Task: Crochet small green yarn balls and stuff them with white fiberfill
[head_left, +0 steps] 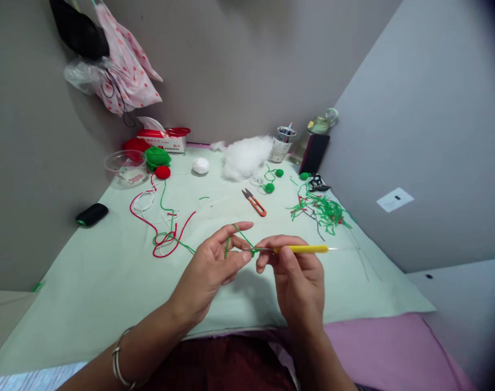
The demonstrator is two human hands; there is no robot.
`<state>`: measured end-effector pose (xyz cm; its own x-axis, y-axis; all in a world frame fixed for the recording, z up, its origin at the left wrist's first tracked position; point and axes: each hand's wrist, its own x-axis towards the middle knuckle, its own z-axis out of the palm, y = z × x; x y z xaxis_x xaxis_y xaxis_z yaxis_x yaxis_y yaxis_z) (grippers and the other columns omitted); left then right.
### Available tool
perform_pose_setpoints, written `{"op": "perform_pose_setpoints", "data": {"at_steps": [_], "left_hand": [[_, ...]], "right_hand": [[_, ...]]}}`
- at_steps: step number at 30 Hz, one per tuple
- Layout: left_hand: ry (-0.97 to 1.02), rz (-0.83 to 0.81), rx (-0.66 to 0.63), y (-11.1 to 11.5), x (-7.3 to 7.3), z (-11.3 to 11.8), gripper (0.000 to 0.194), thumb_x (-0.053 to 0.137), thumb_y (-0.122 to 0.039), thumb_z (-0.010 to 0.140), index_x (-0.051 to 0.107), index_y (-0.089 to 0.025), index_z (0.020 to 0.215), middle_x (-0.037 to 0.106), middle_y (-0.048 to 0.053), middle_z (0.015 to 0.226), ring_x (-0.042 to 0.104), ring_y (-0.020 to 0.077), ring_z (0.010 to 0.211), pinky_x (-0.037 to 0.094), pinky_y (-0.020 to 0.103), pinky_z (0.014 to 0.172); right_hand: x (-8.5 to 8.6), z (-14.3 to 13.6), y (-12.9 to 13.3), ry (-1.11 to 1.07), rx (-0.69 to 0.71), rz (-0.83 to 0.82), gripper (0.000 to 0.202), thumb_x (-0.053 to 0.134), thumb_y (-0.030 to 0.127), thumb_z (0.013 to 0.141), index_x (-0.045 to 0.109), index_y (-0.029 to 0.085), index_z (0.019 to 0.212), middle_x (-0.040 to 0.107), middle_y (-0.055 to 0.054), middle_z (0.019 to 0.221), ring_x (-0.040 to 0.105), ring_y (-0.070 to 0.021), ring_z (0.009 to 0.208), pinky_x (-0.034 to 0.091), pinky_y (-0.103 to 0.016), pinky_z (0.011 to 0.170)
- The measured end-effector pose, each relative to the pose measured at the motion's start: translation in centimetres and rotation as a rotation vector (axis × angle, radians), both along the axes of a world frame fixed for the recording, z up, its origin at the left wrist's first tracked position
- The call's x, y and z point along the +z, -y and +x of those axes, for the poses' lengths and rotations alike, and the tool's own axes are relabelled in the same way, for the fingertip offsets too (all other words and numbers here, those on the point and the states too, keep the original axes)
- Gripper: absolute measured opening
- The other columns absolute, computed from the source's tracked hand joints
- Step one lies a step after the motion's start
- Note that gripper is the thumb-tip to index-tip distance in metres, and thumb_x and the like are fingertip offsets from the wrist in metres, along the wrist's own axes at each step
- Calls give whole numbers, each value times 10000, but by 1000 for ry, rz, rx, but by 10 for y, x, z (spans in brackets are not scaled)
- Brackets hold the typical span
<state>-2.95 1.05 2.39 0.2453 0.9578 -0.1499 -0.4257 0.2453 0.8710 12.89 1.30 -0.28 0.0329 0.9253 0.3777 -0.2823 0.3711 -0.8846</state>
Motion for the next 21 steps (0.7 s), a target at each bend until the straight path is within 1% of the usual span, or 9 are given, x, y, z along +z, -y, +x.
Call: {"op": "perform_pose_setpoints", "data": {"at_steps": [3, 5, 8, 11, 13, 15, 17, 19, 21], "left_hand": [[-6, -1, -10, 0, 0, -2, 460, 847, -334, 834, 724, -218, 1261, 572, -33, 831, 309, 65, 569, 221, 244, 492], [-4, 10, -7, 0, -1, -3, 424, 835, -333, 851, 732, -213, 1245, 558, -36, 819, 308, 64, 572, 222, 240, 493], [-5, 34, 8, 0, -5, -2, 447, 836, -310, 864, 710, -218, 1283, 559, -46, 801, 334, 53, 576, 232, 226, 507], [45, -1, 14, 1, -7, 3, 565, 871, -295, 837, 657, -208, 1352, 555, -63, 765, 325, 39, 555, 220, 211, 503], [119, -74, -24, 1, -7, 4, 582, 879, -297, 828, 652, -177, 1351, 526, -74, 726, 276, 32, 532, 192, 204, 484], [183, -140, -71, 1, -7, 5, 525, 867, -283, 840, 678, -151, 1312, 487, -85, 693, 215, 21, 508, 167, 201, 469], [208, -154, -75, 0, -6, 4, 452, 852, -252, 852, 709, -148, 1267, 471, -89, 688, 186, 9, 492, 162, 199, 465], [193, -121, -39, 0, -5, 4, 415, 847, -236, 853, 728, -169, 1244, 494, -79, 715, 204, 5, 490, 175, 197, 466], [147, -79, -14, 1, -6, 4, 398, 852, -242, 847, 744, -195, 1227, 535, -59, 766, 251, 11, 508, 199, 193, 469]], "right_hand": [[3, 3, 0, -3, 8, -16, 215, 562, 296, 1057, 754, 227, 990, 761, -42, 922, 702, -137, 656, 593, -278, 587], [3, 5, 4, 90, -35, 26, 233, 520, 267, 1073, 741, 226, 1010, 754, -44, 937, 710, -142, 675, 602, -295, 618], [0, 8, 11, 362, -159, 225, 244, 508, 172, 1058, 732, 250, 1110, 761, -52, 961, 725, -168, 765, 610, -336, 710], [-6, 8, 15, 698, -301, 471, 317, 605, 104, 988, 743, 286, 1207, 771, -76, 1046, 741, -213, 927, 614, -348, 765], [-8, 7, 15, 787, -361, 521, 354, 653, 87, 955, 761, 307, 1211, 761, -83, 1098, 739, -222, 969, 617, -343, 767], [-7, 6, 14, 658, -366, 447, 312, 626, 103, 976, 774, 302, 1166, 750, -73, 1046, 728, -212, 916, 609, -352, 755], [-5, 5, 11, 399, -294, 291, 259, 564, 146, 1023, 773, 280, 1097, 729, -54, 954, 698, -186, 796, 586, -348, 695], [-2, 4, 7, 190, -202, 163, 243, 539, 189, 1049, 770, 262, 1038, 714, -39, 911, 657, -157, 710, 555, -325, 641], [-1, 2, 5, 154, -128, 112, 212, 577, 208, 1042, 781, 259, 1015, 732, -35, 931, 647, -145, 717, 548, -307, 650]]}}
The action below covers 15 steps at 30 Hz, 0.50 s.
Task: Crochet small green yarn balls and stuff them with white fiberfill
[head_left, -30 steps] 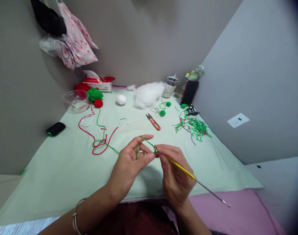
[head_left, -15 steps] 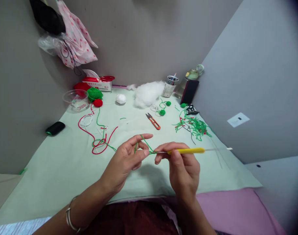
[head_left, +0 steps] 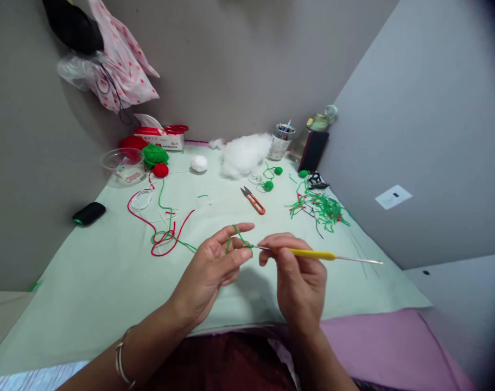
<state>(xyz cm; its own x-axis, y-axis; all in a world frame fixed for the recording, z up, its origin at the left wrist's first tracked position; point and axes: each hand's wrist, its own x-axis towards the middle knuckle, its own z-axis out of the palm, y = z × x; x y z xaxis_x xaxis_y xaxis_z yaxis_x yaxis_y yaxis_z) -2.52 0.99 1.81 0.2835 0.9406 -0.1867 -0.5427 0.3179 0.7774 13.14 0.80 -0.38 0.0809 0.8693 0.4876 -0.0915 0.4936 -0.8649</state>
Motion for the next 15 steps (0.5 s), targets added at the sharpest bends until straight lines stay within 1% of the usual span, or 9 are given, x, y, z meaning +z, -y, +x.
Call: {"op": "perform_pose_setpoints", "data": {"at_steps": [2, 4, 7, 12, 15], "left_hand": [[-48, 33, 14, 1, -2, 1, 374, 854, -258, 845, 762, -214, 1204, 555, -45, 802, 299, 23, 541, 223, 186, 474], [-90, 52, 25, 2, -4, 2, 345, 854, -273, 845, 779, -229, 1179, 565, -38, 829, 330, 31, 565, 243, 182, 481], [-119, 47, 48, 2, -7, 2, 338, 864, -282, 836, 791, -259, 1166, 588, -37, 885, 325, 21, 556, 249, 182, 477], [-91, 22, 72, 1, -7, 3, 348, 890, -277, 812, 796, -250, 1146, 529, -62, 780, 303, 18, 531, 228, 176, 463], [-76, 14, 95, 0, -6, 2, 367, 886, -259, 818, 784, -230, 1170, 533, -63, 769, 300, 12, 524, 233, 172, 466]], "right_hand": [[0, -2, -1, 52, 12, 1, 193, 612, 197, 1027, 792, 264, 1032, 754, -30, 957, 655, -141, 760, 555, -298, 693], [-1, -3, 0, 87, -9, 3, 203, 609, 185, 1030, 791, 271, 1052, 758, -19, 957, 657, -129, 762, 556, -283, 706], [-1, -4, 2, 103, -37, -7, 210, 593, 180, 1038, 782, 271, 1037, 738, 1, 920, 652, -111, 732, 550, -264, 694], [0, -2, 4, 131, -56, 23, 219, 584, 167, 1040, 778, 267, 1051, 732, -6, 926, 653, -118, 743, 544, -277, 698], [-1, -1, 3, 86, -58, 25, 222, 577, 175, 1043, 781, 260, 1051, 734, -23, 959, 655, -130, 744, 539, -302, 696]]}}
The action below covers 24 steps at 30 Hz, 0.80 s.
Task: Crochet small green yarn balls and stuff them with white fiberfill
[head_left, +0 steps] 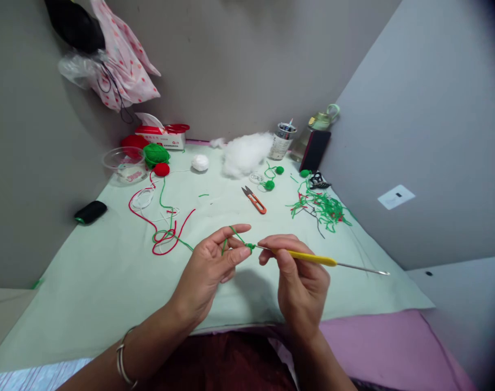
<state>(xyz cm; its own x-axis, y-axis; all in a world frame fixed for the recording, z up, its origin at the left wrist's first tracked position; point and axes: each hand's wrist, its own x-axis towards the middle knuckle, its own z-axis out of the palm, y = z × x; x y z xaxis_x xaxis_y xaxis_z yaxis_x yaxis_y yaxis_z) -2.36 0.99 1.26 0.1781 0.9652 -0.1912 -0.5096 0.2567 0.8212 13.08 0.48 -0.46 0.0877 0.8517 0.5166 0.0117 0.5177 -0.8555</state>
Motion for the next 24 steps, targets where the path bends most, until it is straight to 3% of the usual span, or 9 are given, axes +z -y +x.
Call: {"op": "perform_pose_setpoints", "data": {"at_steps": [12, 18, 24], "left_hand": [[48, 9, -11, 0, 1, -2, 331, 866, -246, 841, 787, -209, 1160, 561, -52, 801, 297, -15, 489, 222, 166, 455], [44, 11, 2, 1, 1, -2, 320, 863, -246, 840, 790, -225, 1150, 558, -50, 833, 308, -19, 494, 225, 171, 461], [10, 8, -74, 5, -1, 3, 310, 854, -276, 840, 789, -216, 1137, 562, -43, 815, 293, 0, 498, 224, 189, 456]], "right_hand": [[-6, 1, -2, -196, 65, -60, 202, 582, 225, 1056, 780, 256, 1028, 727, -16, 982, 676, -106, 736, 550, -274, 700], [-7, -2, 0, -181, 31, -5, 211, 578, 206, 1055, 780, 267, 1063, 726, -19, 1000, 666, -119, 771, 539, -296, 719], [-8, -3, -2, -159, 70, -45, 209, 587, 210, 1050, 786, 274, 1049, 727, -19, 1007, 659, -129, 782, 529, -306, 723]]}}
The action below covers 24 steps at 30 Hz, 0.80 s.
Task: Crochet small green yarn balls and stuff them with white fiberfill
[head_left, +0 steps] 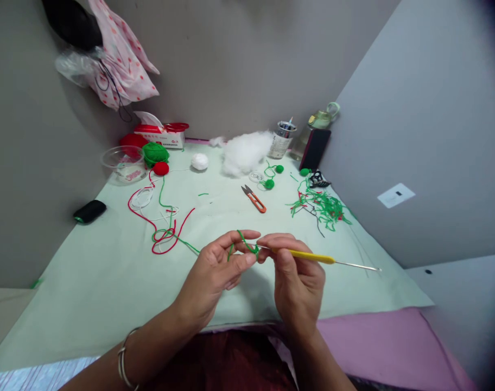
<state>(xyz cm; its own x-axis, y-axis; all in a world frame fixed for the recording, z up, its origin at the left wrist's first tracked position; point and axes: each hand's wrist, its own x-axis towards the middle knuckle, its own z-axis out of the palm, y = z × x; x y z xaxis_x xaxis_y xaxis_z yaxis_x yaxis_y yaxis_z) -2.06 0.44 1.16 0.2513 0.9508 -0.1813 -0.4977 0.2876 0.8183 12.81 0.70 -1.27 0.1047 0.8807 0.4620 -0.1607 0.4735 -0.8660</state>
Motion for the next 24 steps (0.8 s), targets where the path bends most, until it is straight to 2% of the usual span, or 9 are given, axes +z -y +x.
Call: {"op": "perform_pose_setpoints", "data": {"at_steps": [6, 11, 13, 16, 19, 24], "left_hand": [[-16, 25, -37, -1, -1, -1, 310, 831, -275, 861, 768, -199, 1154, 591, -31, 824, 312, 21, 533, 235, 191, 466], [-26, -16, -24, -3, 3, -3, 619, 876, -256, 822, 641, -275, 1395, 580, -55, 835, 319, 30, 544, 223, 189, 467], [-26, -7, -36, -3, 4, -5, 562, 865, -270, 837, 668, -262, 1363, 588, -47, 851, 311, 26, 539, 222, 193, 468], [-18, 10, -39, -3, 5, -7, 377, 831, -290, 874, 746, -230, 1236, 566, -45, 829, 278, 20, 525, 213, 202, 469], [-26, 29, -2, -3, 4, -7, 336, 833, -281, 870, 768, -238, 1197, 547, -48, 816, 285, 26, 532, 212, 207, 472], [-69, 32, 72, -2, -1, -5, 407, 854, -272, 850, 748, -261, 1243, 561, -52, 832, 320, 31, 552, 215, 204, 488]], "right_hand": [[0, 1, 0, 12, 58, -38, 199, 593, 234, 1050, 787, 280, 1054, 770, -26, 1045, 650, -130, 770, 530, -294, 704], [1, 3, -2, -48, 87, -109, 172, 612, 282, 1045, 783, 274, 1031, 787, -19, 1000, 649, -112, 727, 541, -267, 692], [3, 4, -5, -107, 108, -123, 174, 614, 300, 1042, 779, 259, 1007, 788, -24, 973, 657, -111, 701, 556, -259, 668], [7, 6, -6, -112, 112, -107, 203, 589, 303, 1050, 760, 227, 972, 764, -31, 905, 675, -122, 668, 570, -264, 623], [8, 8, -1, 54, 27, -21, 223, 534, 253, 1066, 742, 222, 993, 746, -40, 905, 688, -144, 696, 585, -304, 651], [1, 12, 8, 528, -155, 381, 310, 546, 116, 1020, 706, 264, 1241, 770, -74, 1030, 726, -202, 908, 608, -353, 755]]}}
